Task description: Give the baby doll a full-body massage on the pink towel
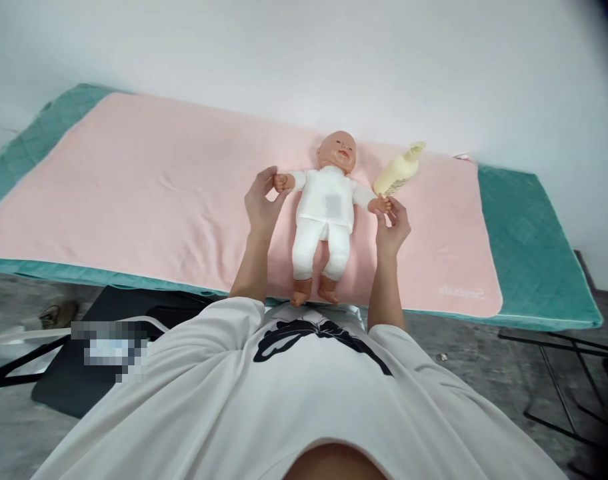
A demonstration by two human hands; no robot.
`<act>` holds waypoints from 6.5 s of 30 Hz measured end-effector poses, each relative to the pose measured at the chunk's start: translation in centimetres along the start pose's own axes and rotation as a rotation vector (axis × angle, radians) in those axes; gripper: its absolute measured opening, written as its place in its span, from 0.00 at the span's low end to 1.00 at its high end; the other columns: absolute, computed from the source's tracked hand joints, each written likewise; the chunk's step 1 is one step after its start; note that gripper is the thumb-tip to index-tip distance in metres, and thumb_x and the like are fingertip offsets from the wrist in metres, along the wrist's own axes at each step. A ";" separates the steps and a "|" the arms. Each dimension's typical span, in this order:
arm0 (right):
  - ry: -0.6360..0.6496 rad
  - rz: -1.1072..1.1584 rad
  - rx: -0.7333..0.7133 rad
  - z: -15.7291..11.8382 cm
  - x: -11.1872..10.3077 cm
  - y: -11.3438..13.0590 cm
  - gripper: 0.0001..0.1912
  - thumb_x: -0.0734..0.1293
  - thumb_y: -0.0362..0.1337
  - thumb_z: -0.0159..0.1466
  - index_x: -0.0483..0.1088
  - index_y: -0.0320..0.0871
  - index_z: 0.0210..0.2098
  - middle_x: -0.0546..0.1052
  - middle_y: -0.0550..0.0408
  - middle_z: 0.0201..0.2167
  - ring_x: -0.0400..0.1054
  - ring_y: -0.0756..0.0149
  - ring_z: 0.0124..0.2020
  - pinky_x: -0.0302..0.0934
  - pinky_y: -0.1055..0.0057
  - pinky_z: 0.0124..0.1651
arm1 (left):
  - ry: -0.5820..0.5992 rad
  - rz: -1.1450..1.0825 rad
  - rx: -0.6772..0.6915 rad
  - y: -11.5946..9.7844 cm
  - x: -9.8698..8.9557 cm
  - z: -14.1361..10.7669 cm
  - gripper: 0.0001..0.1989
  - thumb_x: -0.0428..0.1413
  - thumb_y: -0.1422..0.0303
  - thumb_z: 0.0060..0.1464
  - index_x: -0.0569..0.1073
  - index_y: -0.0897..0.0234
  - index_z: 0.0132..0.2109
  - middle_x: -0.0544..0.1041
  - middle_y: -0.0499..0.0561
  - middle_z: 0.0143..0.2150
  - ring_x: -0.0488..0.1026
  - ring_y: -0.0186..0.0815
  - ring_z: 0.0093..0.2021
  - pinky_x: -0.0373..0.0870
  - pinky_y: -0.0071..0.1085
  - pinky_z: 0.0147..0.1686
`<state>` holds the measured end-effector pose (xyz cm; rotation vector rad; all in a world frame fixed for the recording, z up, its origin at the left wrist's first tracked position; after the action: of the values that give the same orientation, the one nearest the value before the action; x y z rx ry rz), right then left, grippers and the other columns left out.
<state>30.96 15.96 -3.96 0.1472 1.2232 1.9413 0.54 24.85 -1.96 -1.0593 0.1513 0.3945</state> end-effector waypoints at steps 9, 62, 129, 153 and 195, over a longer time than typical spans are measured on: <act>0.297 -0.234 -0.288 -2.6 4.2 3.5 0.17 0.58 0.40 0.71 0.75 0.49 0.52 0.79 0.51 0.53 0.71 0.61 0.56 0.67 0.56 0.63 | 0.381 0.200 0.236 -4.3 5.3 -1.8 0.22 0.56 0.72 0.60 0.71 0.58 0.61 0.77 0.52 0.58 0.75 0.39 0.57 0.73 0.33 0.56; 0.068 -0.106 0.337 -1.7 -4.4 -6.0 0.29 0.68 0.35 0.56 0.67 0.41 0.58 0.76 0.43 0.54 0.73 0.60 0.52 0.68 0.59 0.57 | 0.146 0.372 -0.251 7.8 -4.6 -0.8 0.22 0.61 0.66 0.52 0.72 0.60 0.55 0.75 0.56 0.56 0.72 0.45 0.56 0.67 0.42 0.57; 0.446 -0.263 -0.223 -3.1 5.4 3.7 0.19 0.61 0.38 0.68 0.67 0.45 0.57 0.78 0.48 0.54 0.73 0.57 0.54 0.70 0.53 0.58 | 0.384 0.261 0.423 -4.1 7.1 -3.9 0.16 0.49 0.73 0.65 0.76 0.60 0.55 0.79 0.52 0.55 0.74 0.36 0.59 0.73 0.29 0.56; -0.035 -0.035 0.087 0.2 -1.5 -1.6 0.27 0.64 0.47 0.64 0.60 0.49 0.61 0.70 0.47 0.56 0.70 0.59 0.55 0.71 0.57 0.54 | 0.032 0.284 0.311 0.3 0.2 -1.0 0.23 0.51 0.49 0.63 0.73 0.62 0.53 0.78 0.58 0.52 0.76 0.42 0.54 0.73 0.37 0.55; -0.096 0.018 0.188 -0.6 -2.3 -2.8 0.31 0.64 0.45 0.63 0.55 0.47 0.63 0.68 0.43 0.57 0.72 0.59 0.55 0.70 0.55 0.56 | -0.021 0.148 -0.265 5.2 -4.2 -0.5 0.32 0.60 0.73 0.48 0.66 0.61 0.61 0.75 0.54 0.51 0.77 0.34 0.45 0.75 0.31 0.50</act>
<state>33.77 14.51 -5.81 0.3452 1.3420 1.8106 -5.28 25.65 -5.14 -1.3082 0.1625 0.5707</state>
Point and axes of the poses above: each hand's wrist, its own z-axis towards the middle knuckle, its own x-axis out of the palm, y = z × x, the point moved 2 cm from there along z, towards the middle knuckle
